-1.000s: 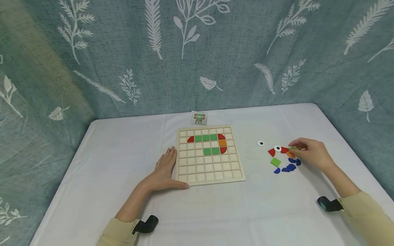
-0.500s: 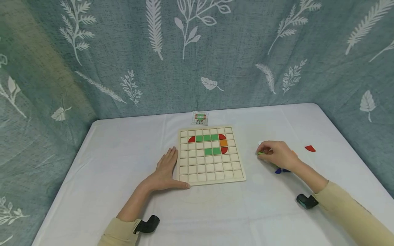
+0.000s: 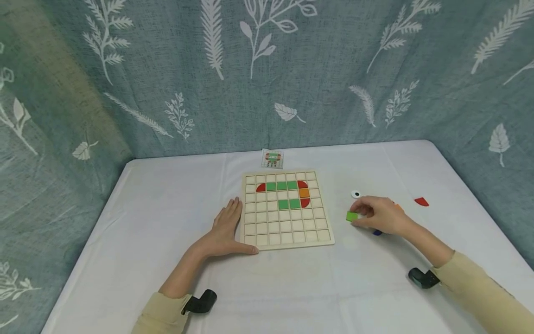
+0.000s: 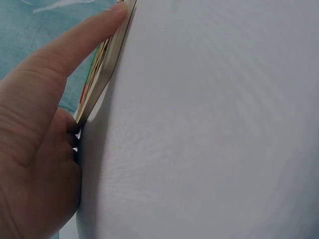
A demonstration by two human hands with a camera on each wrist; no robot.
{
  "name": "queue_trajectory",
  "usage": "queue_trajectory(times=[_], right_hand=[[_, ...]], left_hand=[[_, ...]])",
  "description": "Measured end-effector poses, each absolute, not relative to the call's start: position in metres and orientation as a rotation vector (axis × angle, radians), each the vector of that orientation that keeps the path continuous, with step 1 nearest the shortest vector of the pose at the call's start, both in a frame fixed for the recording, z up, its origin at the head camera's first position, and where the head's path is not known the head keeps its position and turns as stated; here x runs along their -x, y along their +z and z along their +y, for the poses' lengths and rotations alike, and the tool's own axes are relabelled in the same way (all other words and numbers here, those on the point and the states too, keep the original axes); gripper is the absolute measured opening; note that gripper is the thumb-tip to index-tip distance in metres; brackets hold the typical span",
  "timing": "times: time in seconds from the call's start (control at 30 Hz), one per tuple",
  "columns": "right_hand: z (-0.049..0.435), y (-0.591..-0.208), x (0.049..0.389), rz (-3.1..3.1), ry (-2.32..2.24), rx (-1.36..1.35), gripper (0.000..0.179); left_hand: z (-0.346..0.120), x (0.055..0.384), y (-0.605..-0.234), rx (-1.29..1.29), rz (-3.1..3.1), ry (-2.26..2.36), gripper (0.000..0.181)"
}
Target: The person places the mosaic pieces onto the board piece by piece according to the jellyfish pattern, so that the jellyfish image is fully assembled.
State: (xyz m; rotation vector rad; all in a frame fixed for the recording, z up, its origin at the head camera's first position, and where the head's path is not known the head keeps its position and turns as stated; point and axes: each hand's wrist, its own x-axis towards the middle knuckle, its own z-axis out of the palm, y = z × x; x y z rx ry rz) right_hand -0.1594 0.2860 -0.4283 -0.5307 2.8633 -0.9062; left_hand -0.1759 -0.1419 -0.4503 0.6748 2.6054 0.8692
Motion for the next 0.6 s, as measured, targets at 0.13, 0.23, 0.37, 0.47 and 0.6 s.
queue_trajectory(times=[0.13,0.23,0.37,0.47,0.6], right_hand=[[0.279,-0.430,0.162,2.864,-0.941,0.544,0.022],[0.264,-0.431,0.169,2.847,-1.011,0.545,0.021],[0.228,-0.428,0.182,2.767,-1.110,0.610,0.020],[0.197,-0.426,0.193,2.704,-1.141,0.703,0.019],[0.162,-0.428,0.208,2.643,-1.148,0.838,0.015]], left_hand=[[-0.142,0.176,-0.450,-0.671,2.601,0.866,0.135],[-0.143,0.176,-0.450,-0.670,2.599,0.865,0.135],[-0.143,0.176,-0.449,-0.661,2.596,0.851,0.135],[-0.143,0.176,-0.448,-0.650,2.596,0.839,0.135],[-0.142,0.175,-0.448,-0.637,2.591,0.849,0.135]])
